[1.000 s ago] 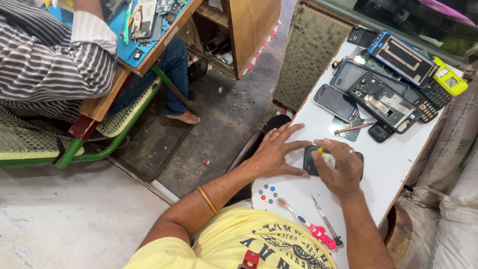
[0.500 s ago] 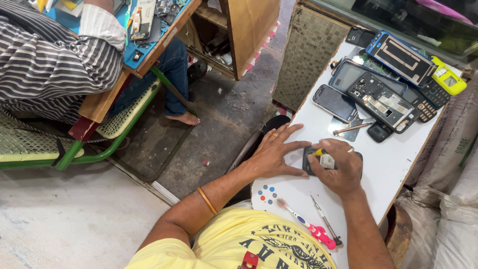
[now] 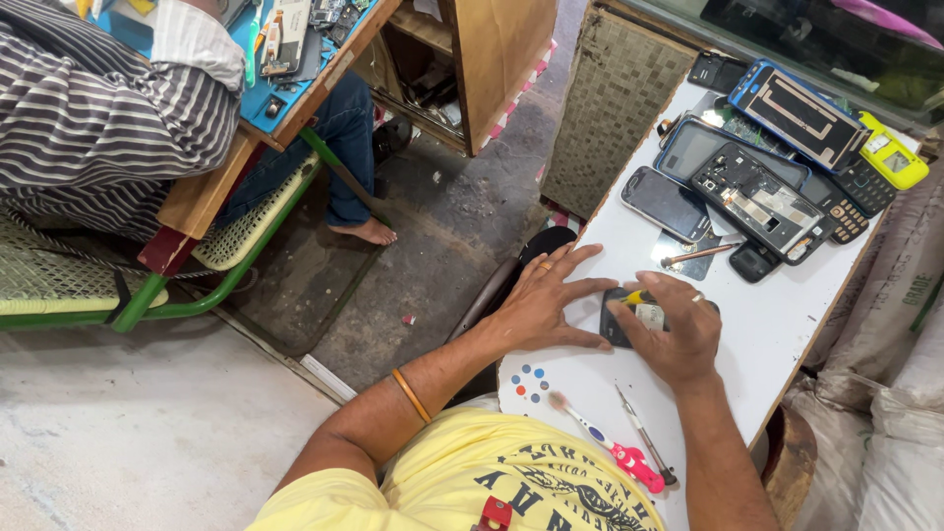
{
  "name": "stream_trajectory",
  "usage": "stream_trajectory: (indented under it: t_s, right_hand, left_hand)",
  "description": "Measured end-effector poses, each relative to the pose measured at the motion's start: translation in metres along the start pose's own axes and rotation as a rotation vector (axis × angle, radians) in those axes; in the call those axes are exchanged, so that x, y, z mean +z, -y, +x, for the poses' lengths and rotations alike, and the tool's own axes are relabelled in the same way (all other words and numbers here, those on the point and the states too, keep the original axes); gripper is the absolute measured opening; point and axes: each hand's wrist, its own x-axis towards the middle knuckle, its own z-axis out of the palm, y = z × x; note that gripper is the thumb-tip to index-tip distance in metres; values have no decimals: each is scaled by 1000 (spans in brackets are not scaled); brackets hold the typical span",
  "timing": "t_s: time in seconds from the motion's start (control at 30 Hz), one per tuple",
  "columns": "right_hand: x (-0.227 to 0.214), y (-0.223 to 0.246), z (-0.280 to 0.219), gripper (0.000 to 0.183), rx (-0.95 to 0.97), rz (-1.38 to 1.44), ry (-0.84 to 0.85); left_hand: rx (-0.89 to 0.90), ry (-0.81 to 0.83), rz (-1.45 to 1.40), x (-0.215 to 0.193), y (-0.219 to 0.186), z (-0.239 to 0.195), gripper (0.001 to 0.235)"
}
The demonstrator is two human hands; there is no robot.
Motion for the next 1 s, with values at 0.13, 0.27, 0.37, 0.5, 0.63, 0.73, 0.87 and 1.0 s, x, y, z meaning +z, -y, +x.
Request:
stream_trajectory:
  t_s: [0.13,0.27,0.37,0.5,0.63,0.73,0.87,1.0]
  right_hand:
    - [-3,2,4,53,-30,95,30]
    - [-2,1,-2,50,84,84,-4]
    - [0,-2,-6,52,91,59,-74]
    - [0,-6,-4,53,70,62,-119]
    - [-3,-5,-2,52,73,158,-34]
    - [-2,-4,-4,49,56,110,-17]
    - [-1,-4,-3,51,89,56,-61]
    - [-3,-1,-1,51,165,174,-42]
  left_hand:
    - [9,-5,11,0,1,0,85]
    - [19,-3,13,1,5,0,82]
    - [31,-11,10,1,5,0,81]
    - [31,-16,4,0,2,0,81]
    - [19,2,0,-2,2,1,81]
    - [17,4,12,-1,2,2,81]
    - [20,-1,13,-1,2,2,81]
    - [12,4,15,-1,2,2,82]
